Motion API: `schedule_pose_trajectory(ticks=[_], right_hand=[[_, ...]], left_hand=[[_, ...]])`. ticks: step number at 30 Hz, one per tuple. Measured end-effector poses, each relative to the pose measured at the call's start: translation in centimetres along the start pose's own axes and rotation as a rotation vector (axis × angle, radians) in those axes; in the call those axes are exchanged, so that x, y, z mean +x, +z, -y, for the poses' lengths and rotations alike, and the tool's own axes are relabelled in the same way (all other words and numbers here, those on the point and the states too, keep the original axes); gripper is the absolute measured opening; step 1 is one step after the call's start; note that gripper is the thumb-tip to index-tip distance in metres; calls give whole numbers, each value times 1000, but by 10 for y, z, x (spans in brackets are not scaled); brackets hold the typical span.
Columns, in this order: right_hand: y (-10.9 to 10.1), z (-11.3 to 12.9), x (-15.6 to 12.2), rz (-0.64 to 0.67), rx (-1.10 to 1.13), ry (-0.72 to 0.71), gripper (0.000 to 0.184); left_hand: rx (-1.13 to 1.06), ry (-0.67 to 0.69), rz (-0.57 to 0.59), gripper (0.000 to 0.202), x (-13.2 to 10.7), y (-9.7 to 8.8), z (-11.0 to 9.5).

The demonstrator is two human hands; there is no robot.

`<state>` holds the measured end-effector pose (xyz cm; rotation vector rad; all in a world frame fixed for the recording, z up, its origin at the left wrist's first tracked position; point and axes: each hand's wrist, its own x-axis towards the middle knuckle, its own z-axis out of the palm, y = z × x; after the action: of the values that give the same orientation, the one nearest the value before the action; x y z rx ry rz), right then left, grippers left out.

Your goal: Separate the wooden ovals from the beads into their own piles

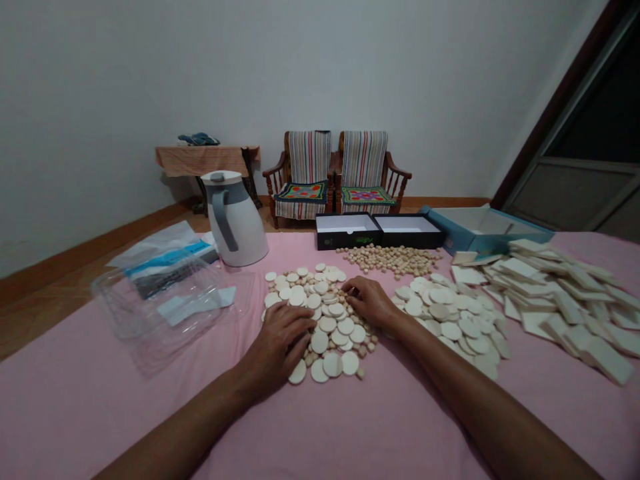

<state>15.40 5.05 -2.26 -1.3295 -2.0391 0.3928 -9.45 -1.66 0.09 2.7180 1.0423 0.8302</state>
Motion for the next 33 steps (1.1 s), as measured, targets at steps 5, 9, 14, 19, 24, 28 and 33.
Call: schedule_pose_trajectory(ticks=[5,9,14,19,24,28,33], right_hand=[[1,2,-1,6,-21,10,13],[-8,-4,3,-66,-102,80,12],[-24,-19,9,-352,-21,158,29],[-22,-13,9,-306,45,45,28],[-3,1,2,3,57,-53,25],[3,1,-1,40,30,-48,22],[1,-1,-1,56,-21,-19,17]], left_hand=[[2,-10,15,25,0,-1,-1],[-1,-9,20,24,1,-2,-2],[3,-3,16,24,0,0,0],[-9,4,13,24,0,-1,0],[-14,-7,32,25,1,-3,-2],[-8,-8,26,24,1,-1,-1],[-2,-13,26,24,0,0,0]])
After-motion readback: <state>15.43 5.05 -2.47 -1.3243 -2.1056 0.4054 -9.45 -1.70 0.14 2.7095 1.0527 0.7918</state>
